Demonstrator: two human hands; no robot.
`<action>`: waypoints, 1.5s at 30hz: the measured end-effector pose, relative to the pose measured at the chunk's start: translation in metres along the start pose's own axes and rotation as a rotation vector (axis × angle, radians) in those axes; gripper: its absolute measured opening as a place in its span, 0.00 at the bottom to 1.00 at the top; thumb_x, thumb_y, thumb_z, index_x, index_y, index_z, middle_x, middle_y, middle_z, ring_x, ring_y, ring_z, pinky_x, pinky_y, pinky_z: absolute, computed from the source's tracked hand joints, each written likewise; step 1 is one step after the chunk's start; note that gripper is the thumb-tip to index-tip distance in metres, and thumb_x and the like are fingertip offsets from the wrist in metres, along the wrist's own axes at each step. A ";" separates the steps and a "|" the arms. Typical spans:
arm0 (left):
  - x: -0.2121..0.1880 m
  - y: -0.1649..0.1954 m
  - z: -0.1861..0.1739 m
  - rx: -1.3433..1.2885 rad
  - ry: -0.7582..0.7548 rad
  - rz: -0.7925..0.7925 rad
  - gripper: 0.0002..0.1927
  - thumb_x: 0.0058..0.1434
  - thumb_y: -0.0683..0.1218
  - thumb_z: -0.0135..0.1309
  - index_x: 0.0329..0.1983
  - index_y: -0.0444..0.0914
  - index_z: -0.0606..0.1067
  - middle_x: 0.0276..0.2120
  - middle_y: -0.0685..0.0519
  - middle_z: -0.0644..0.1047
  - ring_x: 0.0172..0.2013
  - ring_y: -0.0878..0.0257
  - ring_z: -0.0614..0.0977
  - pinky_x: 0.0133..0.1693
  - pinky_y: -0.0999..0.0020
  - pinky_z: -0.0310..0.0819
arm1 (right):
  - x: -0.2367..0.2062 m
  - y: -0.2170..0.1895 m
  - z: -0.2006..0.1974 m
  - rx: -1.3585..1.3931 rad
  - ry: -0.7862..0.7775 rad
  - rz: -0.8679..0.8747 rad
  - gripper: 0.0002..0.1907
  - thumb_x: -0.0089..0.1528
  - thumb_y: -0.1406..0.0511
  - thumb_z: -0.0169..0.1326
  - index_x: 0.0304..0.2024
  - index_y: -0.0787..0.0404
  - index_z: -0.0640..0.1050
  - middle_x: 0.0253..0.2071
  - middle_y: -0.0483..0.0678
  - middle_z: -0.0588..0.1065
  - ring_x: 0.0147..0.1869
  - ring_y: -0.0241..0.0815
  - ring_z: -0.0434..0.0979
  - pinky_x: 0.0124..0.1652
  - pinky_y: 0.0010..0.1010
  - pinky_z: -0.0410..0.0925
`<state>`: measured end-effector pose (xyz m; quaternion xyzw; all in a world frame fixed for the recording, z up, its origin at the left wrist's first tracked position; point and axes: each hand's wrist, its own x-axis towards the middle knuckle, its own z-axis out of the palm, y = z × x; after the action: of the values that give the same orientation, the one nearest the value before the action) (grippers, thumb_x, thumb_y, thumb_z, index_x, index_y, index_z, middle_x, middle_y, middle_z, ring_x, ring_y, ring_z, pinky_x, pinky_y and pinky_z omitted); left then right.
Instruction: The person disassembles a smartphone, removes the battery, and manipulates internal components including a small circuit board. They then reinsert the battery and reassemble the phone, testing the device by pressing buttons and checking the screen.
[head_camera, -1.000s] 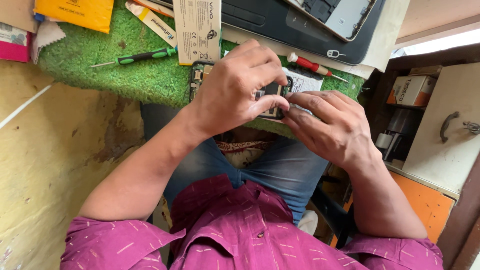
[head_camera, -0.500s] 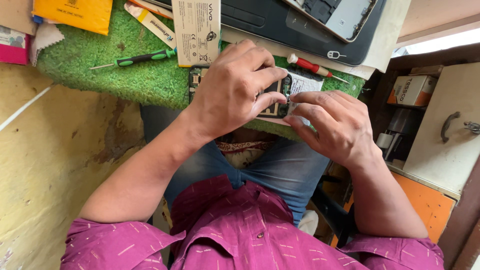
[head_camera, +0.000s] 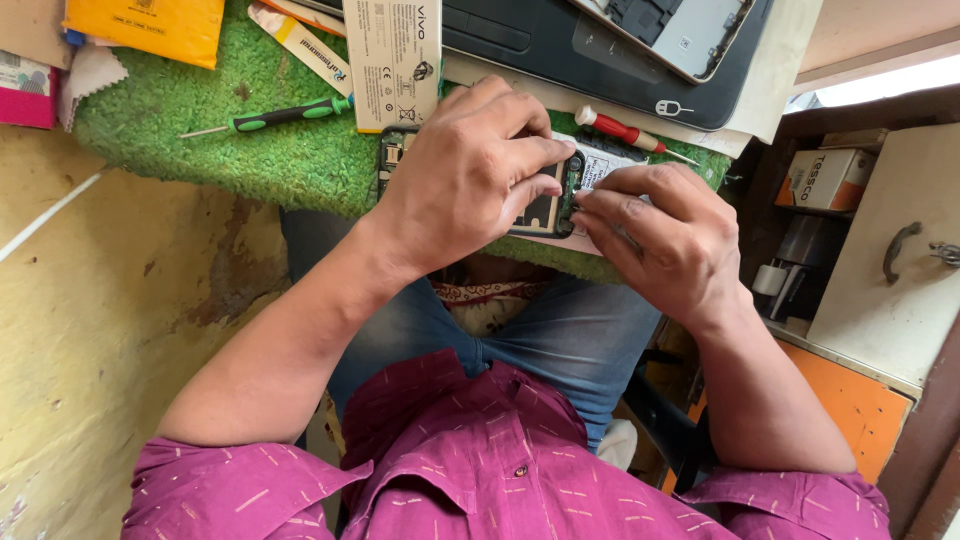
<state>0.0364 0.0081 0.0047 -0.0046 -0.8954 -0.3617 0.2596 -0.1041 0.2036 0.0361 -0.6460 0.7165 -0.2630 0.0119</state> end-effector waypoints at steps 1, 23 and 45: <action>0.000 0.000 0.000 -0.004 0.000 -0.004 0.14 0.59 0.45 0.68 0.48 0.37 0.83 0.41 0.52 0.76 0.46 0.54 0.76 0.53 0.58 0.69 | 0.000 0.000 0.001 -0.001 0.003 -0.015 0.09 0.61 0.70 0.70 0.42 0.63 0.83 0.42 0.48 0.78 0.43 0.46 0.79 0.45 0.37 0.72; 0.001 0.001 0.000 -0.008 0.031 -0.010 0.10 0.61 0.43 0.67 0.45 0.37 0.83 0.40 0.52 0.76 0.44 0.54 0.77 0.51 0.58 0.70 | 0.005 -0.008 -0.005 -0.182 -0.087 -0.192 0.15 0.58 0.70 0.65 0.48 0.61 0.81 0.46 0.48 0.77 0.48 0.46 0.80 0.46 0.39 0.74; 0.002 0.004 0.004 0.000 0.045 -0.058 0.12 0.58 0.46 0.70 0.42 0.38 0.82 0.39 0.53 0.75 0.44 0.54 0.76 0.51 0.58 0.71 | 0.006 -0.008 -0.011 -0.175 -0.124 -0.204 0.16 0.58 0.70 0.65 0.49 0.58 0.83 0.48 0.46 0.78 0.50 0.45 0.80 0.46 0.36 0.74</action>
<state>0.0338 0.0138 0.0055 0.0297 -0.8892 -0.3689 0.2690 -0.1017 0.2015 0.0513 -0.7290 0.6652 -0.1589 -0.0271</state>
